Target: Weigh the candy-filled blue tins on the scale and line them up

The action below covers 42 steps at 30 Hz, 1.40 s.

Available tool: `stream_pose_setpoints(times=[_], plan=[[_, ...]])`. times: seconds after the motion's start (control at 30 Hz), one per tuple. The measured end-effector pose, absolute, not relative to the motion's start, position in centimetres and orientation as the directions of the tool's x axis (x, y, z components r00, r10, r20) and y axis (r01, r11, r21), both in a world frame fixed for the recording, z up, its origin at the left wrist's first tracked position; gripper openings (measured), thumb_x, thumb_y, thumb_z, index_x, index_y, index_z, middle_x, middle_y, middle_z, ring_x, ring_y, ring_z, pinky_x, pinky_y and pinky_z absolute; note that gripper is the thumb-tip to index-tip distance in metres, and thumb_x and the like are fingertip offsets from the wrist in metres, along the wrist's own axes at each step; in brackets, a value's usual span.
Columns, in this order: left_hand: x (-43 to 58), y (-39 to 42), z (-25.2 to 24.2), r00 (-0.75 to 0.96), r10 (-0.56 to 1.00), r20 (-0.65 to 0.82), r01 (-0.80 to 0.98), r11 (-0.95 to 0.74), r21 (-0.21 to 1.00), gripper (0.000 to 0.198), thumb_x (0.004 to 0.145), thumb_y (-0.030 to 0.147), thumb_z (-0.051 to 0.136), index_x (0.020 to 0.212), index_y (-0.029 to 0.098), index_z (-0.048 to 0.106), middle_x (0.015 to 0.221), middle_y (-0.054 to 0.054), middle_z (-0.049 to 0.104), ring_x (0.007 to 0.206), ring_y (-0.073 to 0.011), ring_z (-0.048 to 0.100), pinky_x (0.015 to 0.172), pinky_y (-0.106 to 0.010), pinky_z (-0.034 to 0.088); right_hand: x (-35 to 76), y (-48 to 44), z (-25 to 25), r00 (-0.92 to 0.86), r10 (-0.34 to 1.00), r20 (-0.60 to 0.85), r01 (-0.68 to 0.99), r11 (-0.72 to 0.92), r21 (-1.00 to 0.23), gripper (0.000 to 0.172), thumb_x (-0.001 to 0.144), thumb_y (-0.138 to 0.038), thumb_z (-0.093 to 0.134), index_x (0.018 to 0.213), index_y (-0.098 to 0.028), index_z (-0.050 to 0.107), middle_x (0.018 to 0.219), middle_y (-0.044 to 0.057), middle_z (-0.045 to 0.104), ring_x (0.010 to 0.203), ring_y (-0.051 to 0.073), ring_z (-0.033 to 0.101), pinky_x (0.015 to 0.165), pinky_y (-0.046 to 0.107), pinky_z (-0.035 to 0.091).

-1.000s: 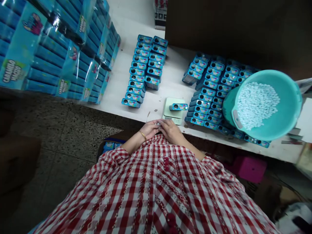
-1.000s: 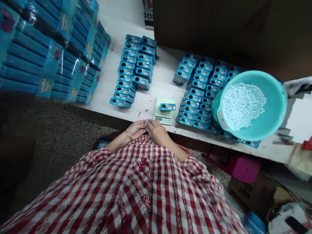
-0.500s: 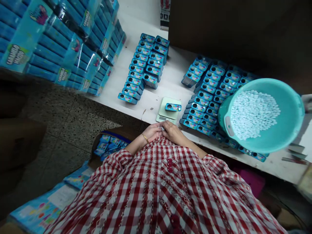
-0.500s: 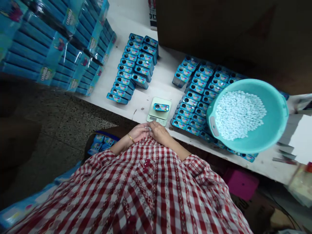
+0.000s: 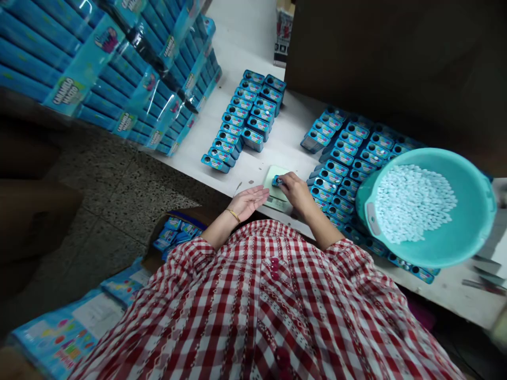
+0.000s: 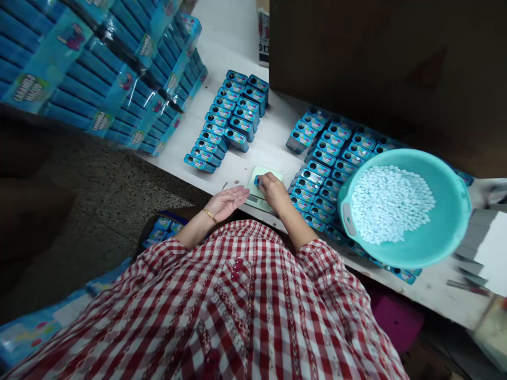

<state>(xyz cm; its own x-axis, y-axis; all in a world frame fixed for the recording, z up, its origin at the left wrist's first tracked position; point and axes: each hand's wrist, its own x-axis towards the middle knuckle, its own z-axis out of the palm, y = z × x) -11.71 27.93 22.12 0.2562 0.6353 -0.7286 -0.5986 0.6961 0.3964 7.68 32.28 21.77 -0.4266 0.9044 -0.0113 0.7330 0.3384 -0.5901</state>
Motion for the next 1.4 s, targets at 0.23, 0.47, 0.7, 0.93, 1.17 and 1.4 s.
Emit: stream_pose_setpoints(times=[0.23,0.47,0.7,0.93,1.17,1.4], plan=[[-14.5,26.9,20.9,0.162,0.602,-0.782,-0.655,0.659,0.371,0.034,0.070,-0.003,0.047,0.100,0.007,0.060,0.094,-0.013,0.068,0.095,-0.0171,0.064,0.097,-0.031,0.043,10.7,30.5,21.8,-0.336,0.939,0.075,0.858,0.337,-0.387,0.027,0.090,-0.029,0.042,0.099,-0.017,0.064,0.091,0.009,0.062,0.086,0.021,0.053,0.076,0.033,0.043],[-15.9,26.9,21.0,0.102,0.571,-0.815,-0.735,0.595,0.325,0.029,0.079,0.008,0.046,0.104,0.008,0.060,0.086,-0.010,0.068,0.087,-0.0147,0.065,0.088,-0.028,0.048,10.6,30.5,22.0,-0.342,0.936,0.087,0.856,0.349,-0.382,0.027,0.090,-0.027,0.041,0.101,-0.019,0.064,0.094,0.009,0.060,0.086,0.021,0.052,0.078,0.036,0.043],[-13.7,26.4,21.8,0.220,0.537,-0.814,-0.742,0.634,0.217,0.030,0.089,0.022,0.039,0.098,0.006,0.063,0.086,-0.013,0.068,0.084,-0.0167,0.064,0.082,-0.029,0.049,5.7,27.9,23.7,-0.434,0.900,0.036,0.693,0.359,-0.625,0.025,0.090,-0.027,0.042,0.103,-0.020,0.062,0.100,0.010,0.061,0.097,0.021,0.054,0.086,0.037,0.045],[-11.6,25.7,22.1,0.352,0.492,-0.797,-0.708,0.696,0.117,0.049,0.092,0.043,0.029,0.105,0.008,0.061,0.098,-0.014,0.066,0.093,-0.0201,0.063,0.086,-0.033,0.047,0.7,26.1,22.7,-0.735,0.656,-0.170,0.605,0.523,-0.601,0.028,0.089,-0.013,0.037,0.106,-0.012,0.059,0.106,0.014,0.059,0.099,0.021,0.053,0.083,0.035,0.047],[-11.6,26.5,22.0,0.362,0.529,-0.767,-0.696,0.701,0.155,0.047,0.093,0.038,0.029,0.094,0.007,0.064,0.089,-0.016,0.068,0.091,-0.0198,0.064,0.088,-0.033,0.046,4.0,28.4,22.9,-0.565,0.824,-0.038,0.583,0.366,-0.725,0.021,0.088,-0.018,0.041,0.098,-0.017,0.059,0.095,0.010,0.061,0.093,0.018,0.055,0.084,0.031,0.046],[-12.1,27.1,22.0,0.340,0.537,-0.772,-0.685,0.704,0.188,0.043,0.092,0.038,0.035,0.098,0.007,0.064,0.095,-0.016,0.068,0.096,-0.0207,0.063,0.090,-0.034,0.044,7.1,32.0,22.6,-0.399,0.917,-0.026,0.713,0.292,-0.637,0.022,0.085,-0.017,0.045,0.098,-0.019,0.062,0.096,0.009,0.062,0.090,0.019,0.057,0.082,0.032,0.046]])
